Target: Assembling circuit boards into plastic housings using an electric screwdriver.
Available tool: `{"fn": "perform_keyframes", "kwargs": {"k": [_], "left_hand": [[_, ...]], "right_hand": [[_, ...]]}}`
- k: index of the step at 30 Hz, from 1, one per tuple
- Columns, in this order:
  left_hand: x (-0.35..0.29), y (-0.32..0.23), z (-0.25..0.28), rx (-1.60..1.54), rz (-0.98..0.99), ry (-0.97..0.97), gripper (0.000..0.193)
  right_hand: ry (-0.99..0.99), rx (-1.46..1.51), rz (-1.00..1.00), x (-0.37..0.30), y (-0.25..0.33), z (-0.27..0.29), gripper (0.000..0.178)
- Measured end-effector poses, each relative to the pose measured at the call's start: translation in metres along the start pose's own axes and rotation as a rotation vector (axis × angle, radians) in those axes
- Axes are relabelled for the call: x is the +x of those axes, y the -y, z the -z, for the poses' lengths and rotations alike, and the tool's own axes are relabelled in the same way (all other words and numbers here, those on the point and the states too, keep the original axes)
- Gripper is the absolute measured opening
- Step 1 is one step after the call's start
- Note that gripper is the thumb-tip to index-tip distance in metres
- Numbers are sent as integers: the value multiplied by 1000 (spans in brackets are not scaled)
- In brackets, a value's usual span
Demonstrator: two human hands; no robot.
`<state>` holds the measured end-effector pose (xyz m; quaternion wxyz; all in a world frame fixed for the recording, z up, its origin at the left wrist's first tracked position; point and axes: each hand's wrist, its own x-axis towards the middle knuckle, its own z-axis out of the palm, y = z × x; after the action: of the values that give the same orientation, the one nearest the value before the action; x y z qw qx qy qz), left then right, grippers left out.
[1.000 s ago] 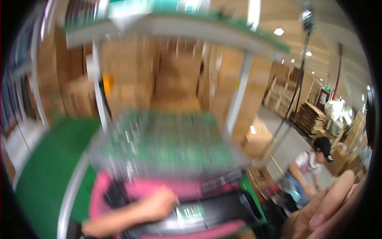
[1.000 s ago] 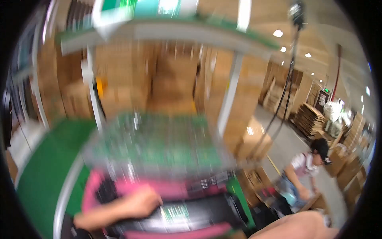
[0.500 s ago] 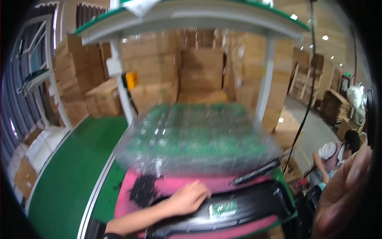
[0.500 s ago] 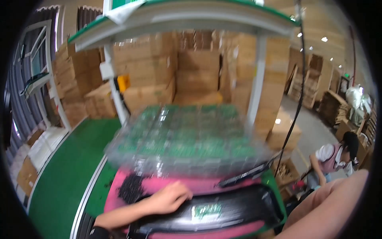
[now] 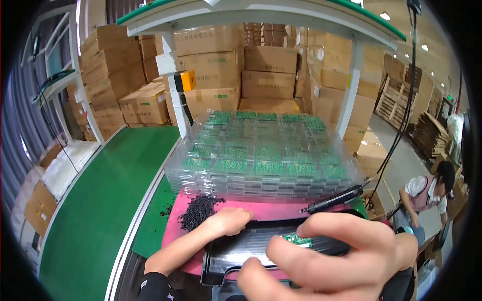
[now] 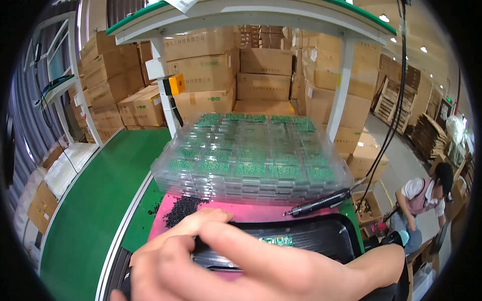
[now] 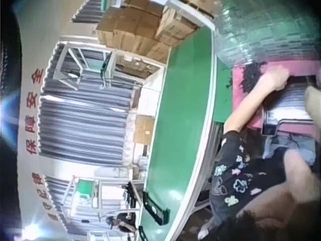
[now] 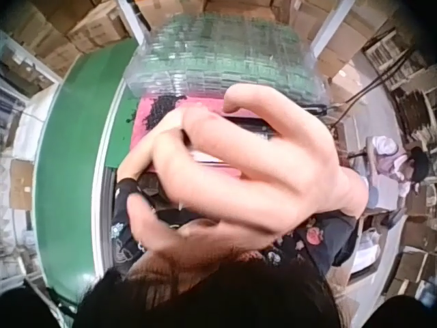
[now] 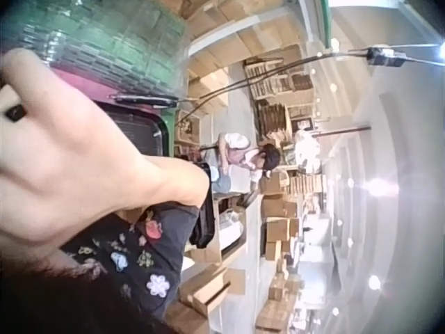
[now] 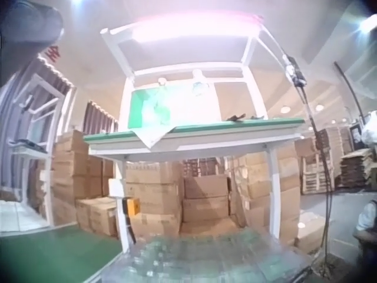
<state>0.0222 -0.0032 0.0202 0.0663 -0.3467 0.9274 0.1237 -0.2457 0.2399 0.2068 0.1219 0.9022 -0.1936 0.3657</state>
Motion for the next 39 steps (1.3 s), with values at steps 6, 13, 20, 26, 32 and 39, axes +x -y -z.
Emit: {"fn": "perform_keyframes", "kwargs": {"k": [6, 13, 20, 26, 32, 39], "left_hand": [[-62, 8, 3, -162, 5, -330, 20], [-167, -52, -2, -165, 88, -973, 32], [-291, -36, -80, -891, 922, -1741, 52], [-320, -19, -69, -1207, 679, -1843, 43], [-355, 59, -98, -1484, 433, -1938, 39], [-451, 176, -190, -247, 724, -1866, 36]], "right_hand": [[-11, 80, 9, -108, -18, 16, 32], [21, -109, -131, 41, 30, 14, 40], [-347, -431, 153, -75, -54, -30, 14], [-318, -1100, -862, -176, -98, 34, 46], [84, -588, -1521, -379, -116, 48, 49], [752, -155, -1784, -415, -89, -35, 62]]}}
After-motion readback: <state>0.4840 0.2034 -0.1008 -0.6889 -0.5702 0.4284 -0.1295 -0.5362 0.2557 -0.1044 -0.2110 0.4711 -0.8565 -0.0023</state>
